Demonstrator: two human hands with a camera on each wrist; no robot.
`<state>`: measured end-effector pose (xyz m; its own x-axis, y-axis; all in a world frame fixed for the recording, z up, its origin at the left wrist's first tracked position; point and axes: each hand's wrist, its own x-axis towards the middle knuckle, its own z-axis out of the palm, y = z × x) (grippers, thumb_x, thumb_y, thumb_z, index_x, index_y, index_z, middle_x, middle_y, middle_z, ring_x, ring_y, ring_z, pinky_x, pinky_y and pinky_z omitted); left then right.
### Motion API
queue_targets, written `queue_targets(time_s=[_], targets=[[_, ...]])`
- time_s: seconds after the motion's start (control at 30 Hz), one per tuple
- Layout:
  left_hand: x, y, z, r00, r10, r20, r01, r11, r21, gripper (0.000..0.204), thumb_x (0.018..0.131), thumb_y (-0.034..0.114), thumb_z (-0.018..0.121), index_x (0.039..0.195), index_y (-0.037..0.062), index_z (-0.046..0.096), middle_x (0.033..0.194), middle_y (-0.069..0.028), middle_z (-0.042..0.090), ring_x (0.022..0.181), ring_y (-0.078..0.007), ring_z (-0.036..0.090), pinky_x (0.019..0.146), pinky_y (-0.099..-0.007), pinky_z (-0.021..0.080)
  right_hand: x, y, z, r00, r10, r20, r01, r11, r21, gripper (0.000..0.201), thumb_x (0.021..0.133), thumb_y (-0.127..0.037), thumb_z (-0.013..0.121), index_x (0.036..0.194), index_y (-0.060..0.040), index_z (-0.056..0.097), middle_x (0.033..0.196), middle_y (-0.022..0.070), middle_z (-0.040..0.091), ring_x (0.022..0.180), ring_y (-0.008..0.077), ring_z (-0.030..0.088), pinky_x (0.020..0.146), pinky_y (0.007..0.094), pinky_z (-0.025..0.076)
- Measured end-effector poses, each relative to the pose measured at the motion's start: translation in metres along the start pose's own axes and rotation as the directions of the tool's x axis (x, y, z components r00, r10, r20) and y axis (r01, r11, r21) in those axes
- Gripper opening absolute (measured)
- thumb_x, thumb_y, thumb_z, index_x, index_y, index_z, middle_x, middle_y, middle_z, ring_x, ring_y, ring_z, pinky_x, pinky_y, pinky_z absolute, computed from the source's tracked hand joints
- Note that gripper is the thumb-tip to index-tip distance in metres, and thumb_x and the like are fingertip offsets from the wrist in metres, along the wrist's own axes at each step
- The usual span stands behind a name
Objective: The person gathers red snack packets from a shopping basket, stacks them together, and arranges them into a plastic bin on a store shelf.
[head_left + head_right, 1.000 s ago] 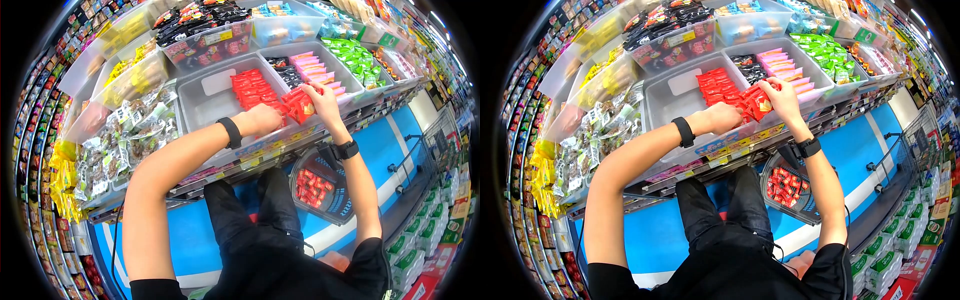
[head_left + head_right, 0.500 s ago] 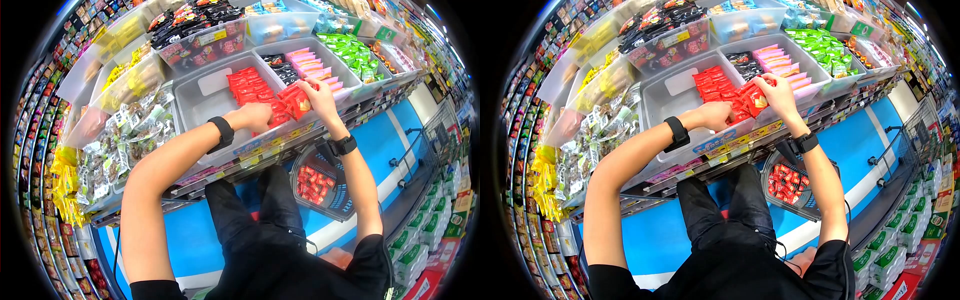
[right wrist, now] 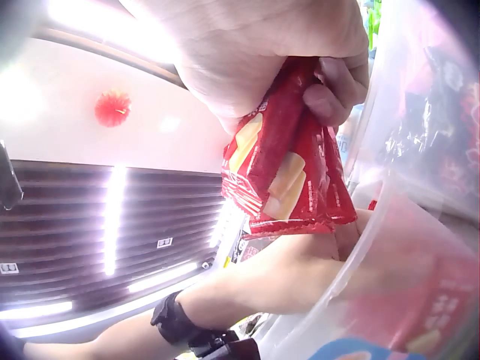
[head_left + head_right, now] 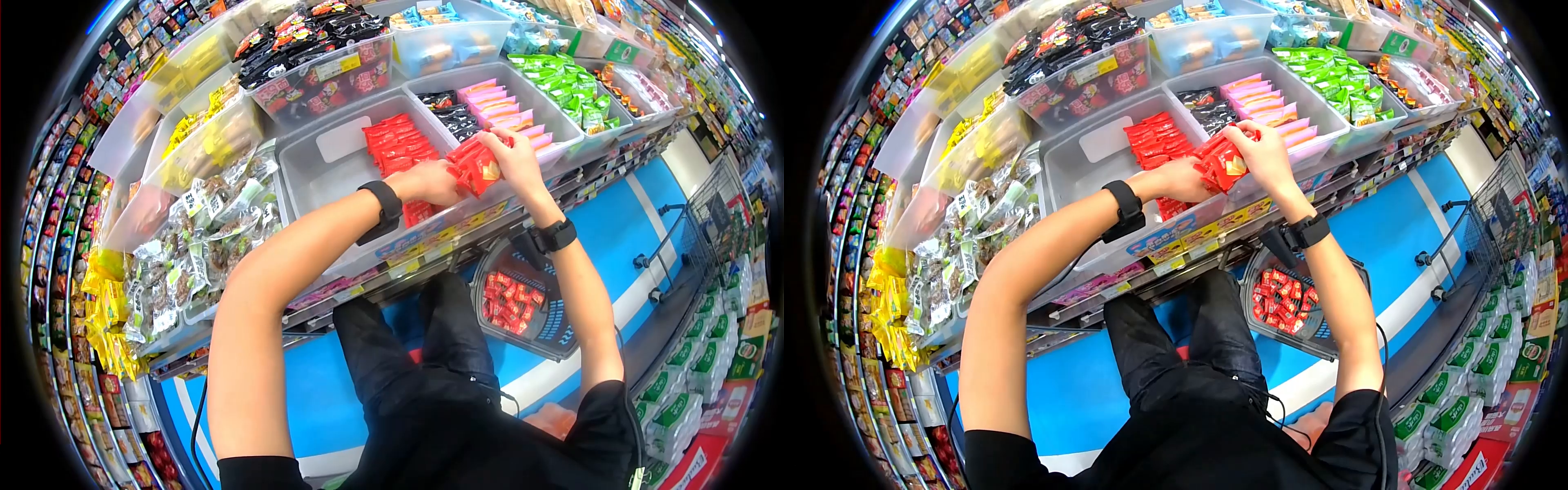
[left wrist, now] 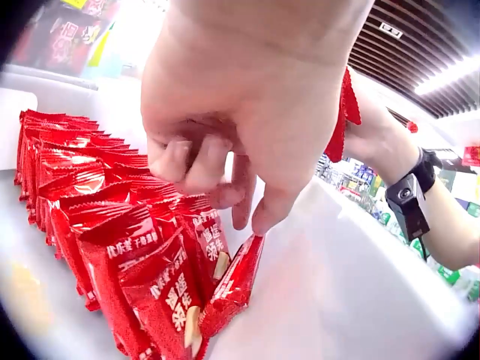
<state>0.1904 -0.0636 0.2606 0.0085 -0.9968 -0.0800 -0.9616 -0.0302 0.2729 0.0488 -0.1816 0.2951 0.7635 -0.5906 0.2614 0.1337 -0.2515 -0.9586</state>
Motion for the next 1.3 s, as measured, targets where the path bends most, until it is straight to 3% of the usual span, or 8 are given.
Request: queue_targets(time_s=[0.33, 0.43, 0.5, 0.53, 0.6, 0.83, 0.9, 1.3], targets=[[-0.003, 0.011, -0.012, 0.999, 0.03, 0.025, -0.026, 0.991, -0.135, 0.027, 0.084, 0.02, 0.058, 0.106, 0.0056, 0.061, 0.095, -0.0188, 0.066, 0.091, -0.0345, 0.063, 0.078, -0.0434, 0.051, -0.004, -0.011, -0.002, 0.994, 0.106, -0.023, -0.103, 0.99, 0.097, 0.022, 0.089, -0.021, 0.064, 0.09, 0.0008, 0.069, 0.077, 0.0009, 0.065, 0.067, 0.0053, 0.058, 0.062, 0.0216, 0.046], [-0.007, 0.018, -0.016, 0.965, -0.139, 0.221, 0.189, 0.955, -0.227, 0.023, 0.085, 0.018, 0.057, 0.102, 0.0036, 0.061, 0.086, -0.0179, 0.066, 0.079, -0.0308, 0.066, 0.069, -0.0406, 0.053, -0.004, -0.011, -0.002, 0.994, 0.101, -0.029, -0.099, 0.993, 0.061, 0.022, 0.089, -0.021, 0.064, 0.09, 0.0008, 0.069, 0.076, 0.0008, 0.065, 0.066, 0.0053, 0.057, 0.062, 0.0218, 0.046], [0.0, -0.007, 0.016, 0.937, 0.253, -0.241, -0.28, 0.956, -0.088, 0.02, 0.086, 0.017, 0.056, 0.099, 0.0022, 0.061, 0.073, -0.013, 0.065, 0.062, -0.025, 0.066, 0.056, -0.0357, 0.053, -0.005, -0.011, -0.002, 0.996, 0.09, -0.029, -0.088, 0.995, 0.056, 0.022, 0.089, -0.021, 0.064, 0.09, 0.0007, 0.069, 0.076, 0.0009, 0.065, 0.066, 0.0053, 0.057, 0.062, 0.0219, 0.046], [-0.005, 0.001, 0.005, 0.937, 0.256, -0.239, -0.283, 0.955, -0.089, 0.02, 0.086, 0.017, 0.056, 0.099, 0.0022, 0.061, 0.073, -0.013, 0.065, 0.062, -0.025, 0.066, 0.056, -0.0357, 0.053, -0.005, -0.011, -0.002, 0.997, 0.078, -0.025, -0.077, 0.996, 0.047, 0.022, 0.089, -0.021, 0.064, 0.09, 0.0006, 0.069, 0.076, 0.0009, 0.065, 0.067, 0.0054, 0.058, 0.062, 0.0219, 0.046], [-0.018, 0.023, -0.028, 0.965, -0.106, 0.24, 0.202, 0.884, -0.421, 0.021, 0.082, 0.015, 0.059, 0.098, 0.0037, 0.065, 0.07, -0.0103, 0.066, 0.059, -0.0214, 0.066, 0.056, -0.0354, 0.053, -0.004, -0.01, -0.001, 0.997, 0.079, -0.027, -0.078, 0.996, 0.051, 0.023, 0.089, -0.021, 0.064, 0.09, 0.0009, 0.069, 0.077, 0.001, 0.066, 0.067, 0.0056, 0.058, 0.062, 0.022, 0.046], [-0.012, 0.024, -0.028, 0.971, -0.052, 0.234, 0.129, 0.936, -0.328, 0.022, 0.08, 0.014, 0.061, 0.099, 0.0038, 0.063, 0.077, -0.0122, 0.066, 0.067, -0.0245, 0.067, 0.06, -0.0377, 0.053, -0.006, -0.012, -0.004, 0.993, 0.115, -0.001, -0.114, 0.982, 0.153, 0.022, 0.09, -0.02, 0.063, 0.092, 0.0007, 0.068, 0.078, -0.0001, 0.066, 0.067, 0.0051, 0.059, 0.062, 0.0208, 0.046], [-0.011, 0.015, -0.017, 0.992, 0.118, -0.04, -0.124, 0.97, -0.21, 0.023, 0.081, 0.015, 0.061, 0.099, 0.0011, 0.062, 0.082, -0.0115, 0.067, 0.078, -0.0222, 0.066, 0.069, -0.0355, 0.053, -0.005, -0.012, -0.005, 0.993, 0.117, 0.003, -0.116, 0.982, 0.149, 0.022, 0.09, -0.02, 0.062, 0.091, 0.0003, 0.068, 0.078, -0.0001, 0.066, 0.067, 0.0048, 0.058, 0.061, 0.0206, 0.046], [-0.013, 0.004, -0.036, 0.999, -0.042, 0.034, 0.049, 0.973, -0.224, 0.03, 0.072, 0.011, 0.074, 0.099, -0.0002, 0.064, 0.082, -0.0129, 0.07, 0.071, -0.0231, 0.068, 0.069, -0.0344, 0.054, -0.007, -0.014, -0.006, 0.994, 0.11, -0.013, -0.105, 0.975, 0.194, 0.021, 0.09, -0.025, 0.061, 0.086, -0.0059, 0.066, 0.069, -0.0047, 0.058, 0.055, 0.0027, 0.05, 0.049, 0.0196, 0.036]])
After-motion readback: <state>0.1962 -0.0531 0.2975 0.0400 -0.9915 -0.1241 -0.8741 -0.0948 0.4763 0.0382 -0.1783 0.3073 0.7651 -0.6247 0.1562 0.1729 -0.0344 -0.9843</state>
